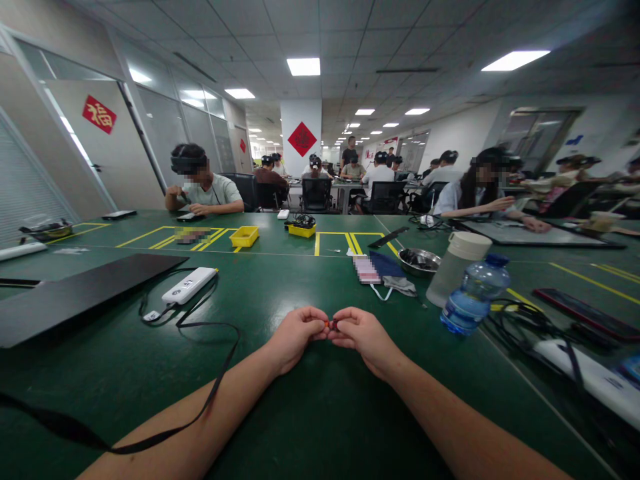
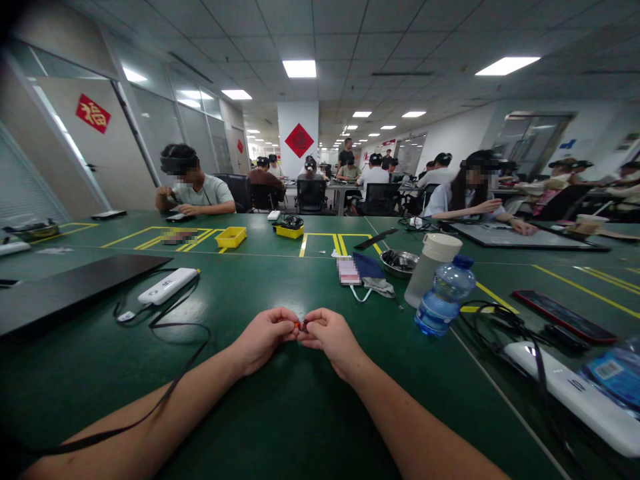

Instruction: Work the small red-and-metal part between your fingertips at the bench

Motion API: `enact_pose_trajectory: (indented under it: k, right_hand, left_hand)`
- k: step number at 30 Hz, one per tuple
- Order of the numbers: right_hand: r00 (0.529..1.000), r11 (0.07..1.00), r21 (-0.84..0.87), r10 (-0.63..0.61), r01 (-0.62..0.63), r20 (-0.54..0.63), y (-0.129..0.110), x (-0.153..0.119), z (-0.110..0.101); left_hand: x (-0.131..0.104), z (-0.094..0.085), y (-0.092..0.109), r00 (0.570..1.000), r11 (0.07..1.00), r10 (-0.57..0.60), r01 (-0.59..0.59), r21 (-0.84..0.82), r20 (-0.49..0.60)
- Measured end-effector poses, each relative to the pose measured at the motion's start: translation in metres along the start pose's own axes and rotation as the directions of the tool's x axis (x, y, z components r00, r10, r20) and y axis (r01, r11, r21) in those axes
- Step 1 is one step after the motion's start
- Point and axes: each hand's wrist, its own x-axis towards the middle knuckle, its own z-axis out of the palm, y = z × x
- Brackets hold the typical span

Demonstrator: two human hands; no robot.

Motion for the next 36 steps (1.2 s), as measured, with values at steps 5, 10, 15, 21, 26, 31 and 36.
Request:
enact_pose_trajectory:
  k: [5,10,15,21,26,31,36]
  right_hand:
    - [1.000,1.000,-0.002,0.009,-0.009,-0.008,-0.0024,-0.0015,0.0015]
    - [1.000,1.000,-0.012,0.004,-0.004,-0.012,-0.0043,-0.0028,0.0028]
    - [0.999,0.999,-0.049,0.004,-0.006,-0.034,-0.0080,-0.0049,0.0036]
    - [0.999,0.997,-0.064,-0.045,0.043,-0.028,-0.0050,-0.0040,0.0024]
    - [0.998,0.999,-0.028,-0.038,0.036,-0.052,-0.0052,-0.0026,0.0024]
    - [0.999,0.997,0.076,0.021,-0.018,-0.044,-0.0049,-0.0003,0.0012]
    - [0.999,0.997,0.073,0.032,-0.030,-0.035,-0.0044,-0.0006,0.0010]
  left_hand:
    - [0.0001,-0.0013,-0.0020,1.000,1.000,0.002,-0.002,0.003,0.008]
    - [-0.0007,-0.0015,-0.0032,0.999,0.999,0.027,-0.028,0.018,0.026]
    - [-0.0014,-0.0009,-0.0037,0.998,0.993,0.065,-0.066,0.095,0.010]
    - [0.0000,-0.0023,-0.0041,0.998,0.995,0.056,-0.058,0.086,0.027]
    - [0.0025,-0.0045,-0.0046,1.000,0.999,0.025,-0.025,0.046,0.010]
    - [0.0033,-0.0057,-0.0037,1.000,0.999,0.000,0.000,-0.042,-0.001]
    - [0.0013,-0.0027,-0.0031,1.000,0.999,0.021,-0.021,0.026,0.001]
